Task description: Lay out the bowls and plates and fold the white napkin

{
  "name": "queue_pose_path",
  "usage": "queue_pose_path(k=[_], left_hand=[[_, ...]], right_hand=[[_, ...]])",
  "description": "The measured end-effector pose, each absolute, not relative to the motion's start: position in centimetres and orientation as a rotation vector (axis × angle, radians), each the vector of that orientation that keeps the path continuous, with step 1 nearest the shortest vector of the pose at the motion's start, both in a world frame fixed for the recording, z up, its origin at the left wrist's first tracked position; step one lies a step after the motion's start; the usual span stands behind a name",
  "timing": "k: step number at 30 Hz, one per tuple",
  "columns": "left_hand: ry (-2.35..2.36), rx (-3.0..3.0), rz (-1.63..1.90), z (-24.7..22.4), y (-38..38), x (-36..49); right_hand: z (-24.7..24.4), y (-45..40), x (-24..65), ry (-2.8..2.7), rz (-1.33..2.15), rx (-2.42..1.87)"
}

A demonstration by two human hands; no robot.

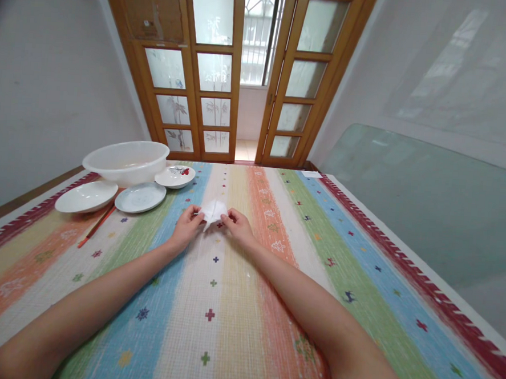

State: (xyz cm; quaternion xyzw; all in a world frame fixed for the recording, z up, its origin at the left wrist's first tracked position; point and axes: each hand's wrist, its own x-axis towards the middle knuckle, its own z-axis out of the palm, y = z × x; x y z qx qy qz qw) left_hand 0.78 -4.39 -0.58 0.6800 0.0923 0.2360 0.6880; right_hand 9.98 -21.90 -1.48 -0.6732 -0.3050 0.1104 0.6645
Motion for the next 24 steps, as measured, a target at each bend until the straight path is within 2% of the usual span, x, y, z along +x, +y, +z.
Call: queue_pose_path(k=[24], left_hand=[[0.101,0.702,0.464,2.3,-1.8,1.0]], right_hand=[[-0.4,-21.9,9.5,-0.421,0.437,-1.096]])
